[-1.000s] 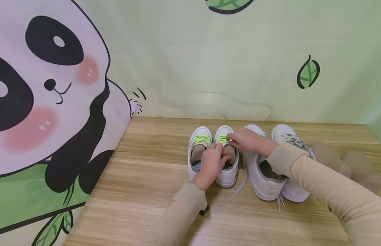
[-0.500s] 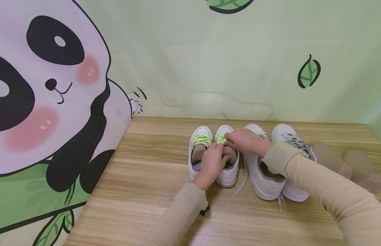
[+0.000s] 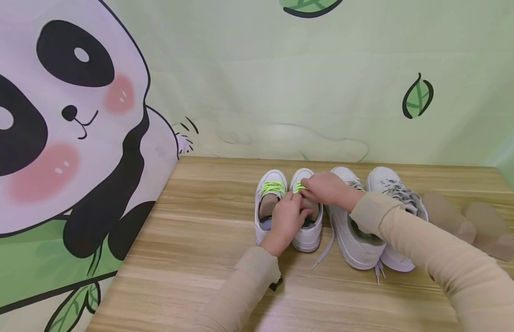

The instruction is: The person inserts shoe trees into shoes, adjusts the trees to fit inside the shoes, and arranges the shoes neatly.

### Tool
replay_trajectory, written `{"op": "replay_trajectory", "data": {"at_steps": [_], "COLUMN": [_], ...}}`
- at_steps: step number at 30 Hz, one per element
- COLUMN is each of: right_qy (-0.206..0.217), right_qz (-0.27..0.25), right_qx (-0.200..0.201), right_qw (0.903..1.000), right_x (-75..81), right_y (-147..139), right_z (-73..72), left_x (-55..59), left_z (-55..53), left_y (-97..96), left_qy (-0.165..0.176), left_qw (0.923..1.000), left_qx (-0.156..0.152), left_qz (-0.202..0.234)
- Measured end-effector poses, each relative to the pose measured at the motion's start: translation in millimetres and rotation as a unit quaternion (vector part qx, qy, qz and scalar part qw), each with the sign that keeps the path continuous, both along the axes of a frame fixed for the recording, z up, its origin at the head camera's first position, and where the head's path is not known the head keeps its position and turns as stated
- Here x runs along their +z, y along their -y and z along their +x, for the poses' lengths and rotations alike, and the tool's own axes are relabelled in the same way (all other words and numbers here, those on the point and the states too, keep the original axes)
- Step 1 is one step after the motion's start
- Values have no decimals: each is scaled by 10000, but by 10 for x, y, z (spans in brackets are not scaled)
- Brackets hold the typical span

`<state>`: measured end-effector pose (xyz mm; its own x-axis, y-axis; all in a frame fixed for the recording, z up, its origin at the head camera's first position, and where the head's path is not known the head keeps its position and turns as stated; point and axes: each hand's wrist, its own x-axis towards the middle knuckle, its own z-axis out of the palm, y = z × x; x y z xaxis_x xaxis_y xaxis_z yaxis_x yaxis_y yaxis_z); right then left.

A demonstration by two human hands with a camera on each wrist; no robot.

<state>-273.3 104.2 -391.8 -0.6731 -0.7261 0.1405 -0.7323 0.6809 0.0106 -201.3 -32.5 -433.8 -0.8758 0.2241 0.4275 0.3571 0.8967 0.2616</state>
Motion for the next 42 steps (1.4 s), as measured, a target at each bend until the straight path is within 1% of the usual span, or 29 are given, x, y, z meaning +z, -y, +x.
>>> {"op": "replay_trajectory", "data": {"at_steps": [3, 4, 5, 8, 10, 13, 17, 23, 26, 29, 32, 37, 42], "right_qy": [246, 468, 588, 1040, 1244, 1425, 1506, 1428, 1361, 1384, 1486, 1590, 1609], "right_qz": [-53, -16, -28, -108, -205, -309, -371, -450, -377, -318, -264, -179, -281], "right_qx": [-256, -457, -594, -970, -1041, -943, -674, -375, -241, -133, -151, -185, -120], "right_qw": [9994, 9979, 9965, 9898, 9865, 9848, 9856, 9880, 9897, 9898, 9884, 9869, 9865], "right_x": [28, 124, 148, 176, 183, 172, 188, 207, 216, 234, 254, 255, 232], "right_y": [34, 72, 94, 134, 131, 90, 29, -32, -53, -73, -87, -121, -161], "right_z": [6, 68, 80, 62, 43, 2, 7, 32, 36, 39, 49, 58, 55], "left_x": [4, 5, 7, 5, 6, 2, 1, 6, 19, 38, 46, 32, 9], "left_z": [-4, -5, -4, -3, -3, -4, -1, 0, 13, 33, 47, 52, 33], "left_y": [-1, -1, -1, 1, 3, 3, 2, -2, -15, -31, -44, -40, -25], "left_qy": [16, 15, 17, -16, -19, 5, 10, -89, -67, -56, -73, -80, -159], "left_qw": [10000, 10000, 10000, 10000, 10000, 9999, 9998, 9999, 9995, 9983, 9975, 9984, 9987], "left_qx": [3, 3, 1, -7, -20, -49, -82, -91, 61, 250, 367, 420, 419], "left_qz": [-5, -5, -8, -14, 19, 106, 174, -78, -306, -530, -596, -357, -244]}}
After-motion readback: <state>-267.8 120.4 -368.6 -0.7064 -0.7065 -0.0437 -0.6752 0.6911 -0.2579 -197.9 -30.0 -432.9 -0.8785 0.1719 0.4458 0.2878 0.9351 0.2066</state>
